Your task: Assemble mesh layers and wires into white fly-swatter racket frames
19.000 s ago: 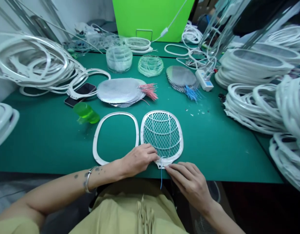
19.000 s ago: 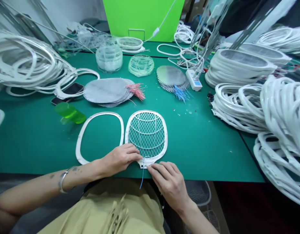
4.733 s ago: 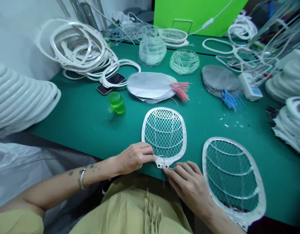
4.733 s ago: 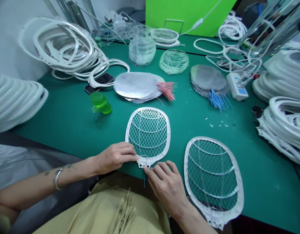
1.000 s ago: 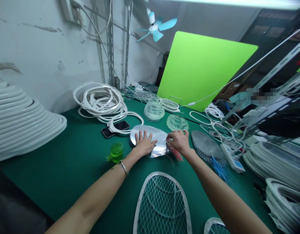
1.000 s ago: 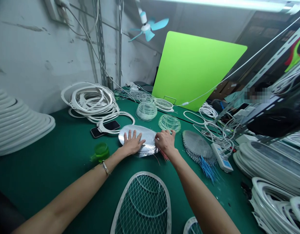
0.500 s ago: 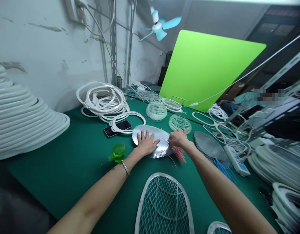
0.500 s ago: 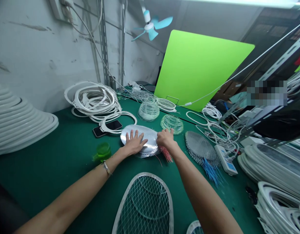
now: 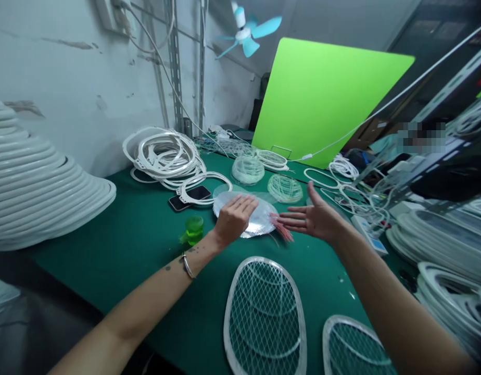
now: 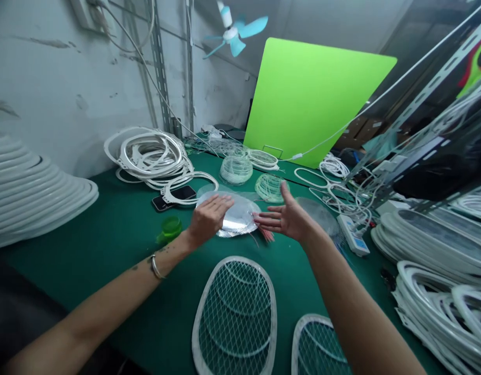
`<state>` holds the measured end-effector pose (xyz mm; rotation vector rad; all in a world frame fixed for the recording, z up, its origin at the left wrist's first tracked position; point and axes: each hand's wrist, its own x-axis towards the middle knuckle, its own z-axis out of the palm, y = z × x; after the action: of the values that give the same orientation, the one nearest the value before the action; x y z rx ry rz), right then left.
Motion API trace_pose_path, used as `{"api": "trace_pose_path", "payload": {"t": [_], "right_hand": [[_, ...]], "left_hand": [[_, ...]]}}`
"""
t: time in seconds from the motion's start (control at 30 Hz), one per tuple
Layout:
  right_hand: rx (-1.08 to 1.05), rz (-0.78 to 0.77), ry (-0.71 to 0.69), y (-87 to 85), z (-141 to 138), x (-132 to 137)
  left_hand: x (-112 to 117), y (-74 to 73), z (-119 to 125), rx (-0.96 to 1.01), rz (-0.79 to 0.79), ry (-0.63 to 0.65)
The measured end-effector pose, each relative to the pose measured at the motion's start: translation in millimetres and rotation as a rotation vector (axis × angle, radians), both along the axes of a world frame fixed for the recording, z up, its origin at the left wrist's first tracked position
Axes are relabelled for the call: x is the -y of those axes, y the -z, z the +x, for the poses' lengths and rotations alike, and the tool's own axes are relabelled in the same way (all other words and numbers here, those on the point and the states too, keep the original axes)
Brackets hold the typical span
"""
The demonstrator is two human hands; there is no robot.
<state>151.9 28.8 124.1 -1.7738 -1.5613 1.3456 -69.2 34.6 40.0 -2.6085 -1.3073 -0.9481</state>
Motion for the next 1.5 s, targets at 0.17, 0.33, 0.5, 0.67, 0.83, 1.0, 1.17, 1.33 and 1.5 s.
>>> {"api": "trace_pose_path", "payload": {"t": [0.17,0.33,0.5,0.67,0.83,1.0,1.17,1.33,1.5], "right_hand": [[-0.489,-0.028,0.303,34.5,-9,138],[-0.703,-0.193,0.699,90.5,-55,249],[-0.802,-0.262,0.961,112.8,-85,277],[-0.853,-0.248,0.954,108.2,-91,270],[-0.843,-0.266,0.943,107.1,-90,264],[-0.847,-0.288,0.976,118.6,-89,260],[-0.812,-0.278,1.001,127.2,-91,259],[-0.748,-0.278,1.0,129.5,-94,260],[-0.758,-0.272,0.985,127.5,-94,258]], "left_hand": [[67,-11.5,-21,-0.057,0.305,0.478],[147,28.0,-44,-0.168,0.198,0.651],[178,65.7,-54,-0.145,0.045,0.653],[173,62.5,-51,-0.119,-0.088,0.659],[168,51.4,-52,-0.036,-0.3,0.651],[158,29.4,-44,0.17,-0.642,0.522],[136,28.3,1,-0.004,-0.722,0.34],[124,51.1,34,-0.224,-0.705,0.261],[128,62.9,42,-0.275,-0.688,0.207]]}}
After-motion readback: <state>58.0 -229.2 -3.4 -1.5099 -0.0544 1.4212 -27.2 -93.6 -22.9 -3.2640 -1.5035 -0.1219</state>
